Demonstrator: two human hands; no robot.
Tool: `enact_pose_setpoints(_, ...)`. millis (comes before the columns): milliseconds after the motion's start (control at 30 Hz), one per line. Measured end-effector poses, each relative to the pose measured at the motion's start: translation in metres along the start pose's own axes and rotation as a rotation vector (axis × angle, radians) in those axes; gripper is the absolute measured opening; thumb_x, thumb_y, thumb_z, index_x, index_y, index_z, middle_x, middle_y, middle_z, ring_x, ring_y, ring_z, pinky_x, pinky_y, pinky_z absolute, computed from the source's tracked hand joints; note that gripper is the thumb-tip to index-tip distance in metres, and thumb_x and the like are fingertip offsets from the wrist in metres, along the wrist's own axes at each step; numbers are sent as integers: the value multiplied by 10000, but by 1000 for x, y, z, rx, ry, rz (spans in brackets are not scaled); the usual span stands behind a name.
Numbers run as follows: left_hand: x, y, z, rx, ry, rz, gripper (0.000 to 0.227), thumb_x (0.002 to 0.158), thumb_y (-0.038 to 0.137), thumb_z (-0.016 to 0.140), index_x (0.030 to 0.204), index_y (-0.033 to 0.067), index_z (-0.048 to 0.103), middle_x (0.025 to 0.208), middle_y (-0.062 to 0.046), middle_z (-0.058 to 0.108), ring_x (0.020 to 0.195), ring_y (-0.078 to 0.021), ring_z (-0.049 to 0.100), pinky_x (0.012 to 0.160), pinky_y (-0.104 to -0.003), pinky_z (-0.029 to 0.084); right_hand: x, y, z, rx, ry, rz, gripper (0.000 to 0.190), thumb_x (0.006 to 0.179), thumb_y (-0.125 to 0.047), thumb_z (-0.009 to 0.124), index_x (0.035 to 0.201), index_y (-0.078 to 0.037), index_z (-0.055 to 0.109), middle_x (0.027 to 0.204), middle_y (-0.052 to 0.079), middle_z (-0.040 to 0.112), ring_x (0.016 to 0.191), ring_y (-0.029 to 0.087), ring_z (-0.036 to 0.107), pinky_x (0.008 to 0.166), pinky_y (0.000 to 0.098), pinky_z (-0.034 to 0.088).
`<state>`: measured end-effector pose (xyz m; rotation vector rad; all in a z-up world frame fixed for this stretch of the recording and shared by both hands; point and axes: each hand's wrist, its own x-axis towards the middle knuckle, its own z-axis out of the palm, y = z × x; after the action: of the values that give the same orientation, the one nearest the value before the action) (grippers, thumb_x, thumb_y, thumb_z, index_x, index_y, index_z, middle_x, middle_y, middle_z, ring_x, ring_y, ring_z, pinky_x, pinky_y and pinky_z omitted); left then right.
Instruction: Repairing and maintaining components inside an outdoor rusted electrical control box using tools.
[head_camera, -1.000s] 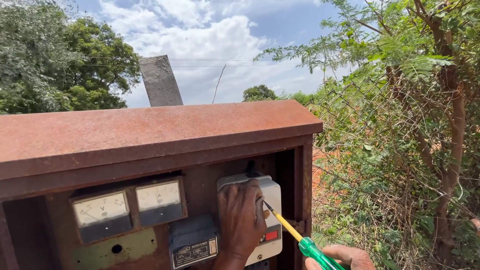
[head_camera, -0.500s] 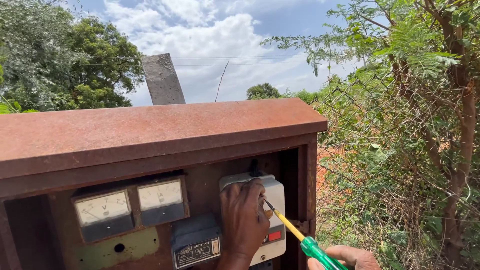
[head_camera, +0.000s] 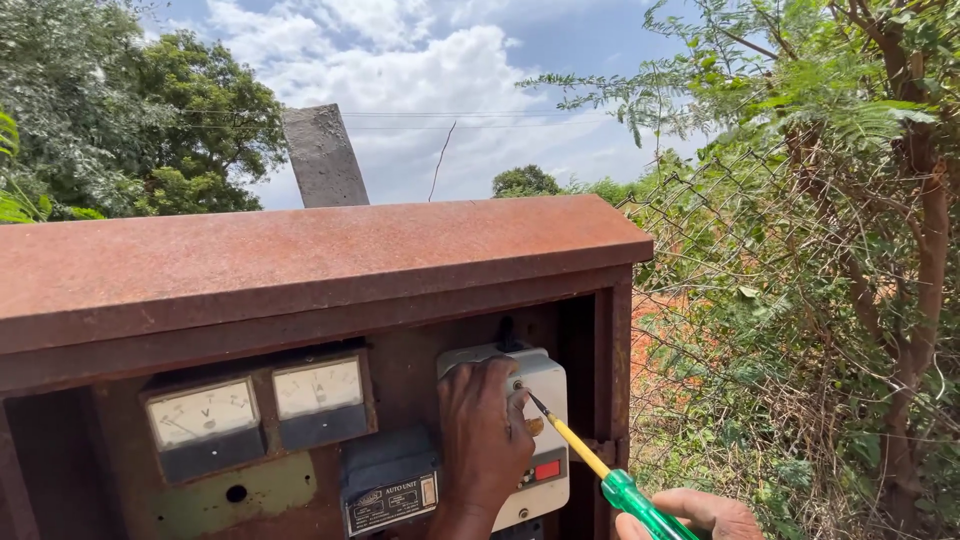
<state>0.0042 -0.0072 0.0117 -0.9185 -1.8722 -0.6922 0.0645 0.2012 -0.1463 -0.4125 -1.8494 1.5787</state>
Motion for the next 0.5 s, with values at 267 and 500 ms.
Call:
enact_pose_setpoints(267,-1,3,0,-55,3,-44,425,850,47,687,1263,37,587,1211,-155,666,1161,-326,574,1051,-511,386,-4,-24,-11,-89,-155,124,371,702,-296,976,957,-69,829,745,161,806,661,204,822,731,329,626)
enact_pose_setpoints(500,-1,2,-4,-220,73,-401,745,788,255,827,1399,7,480,1465,-231,440,1347,-426,403,1084,-588,339,-7,19,22,-120,184,-414,488,774,-359,938,1093,-79,697,889,76,685,750,148,705,735,312,625)
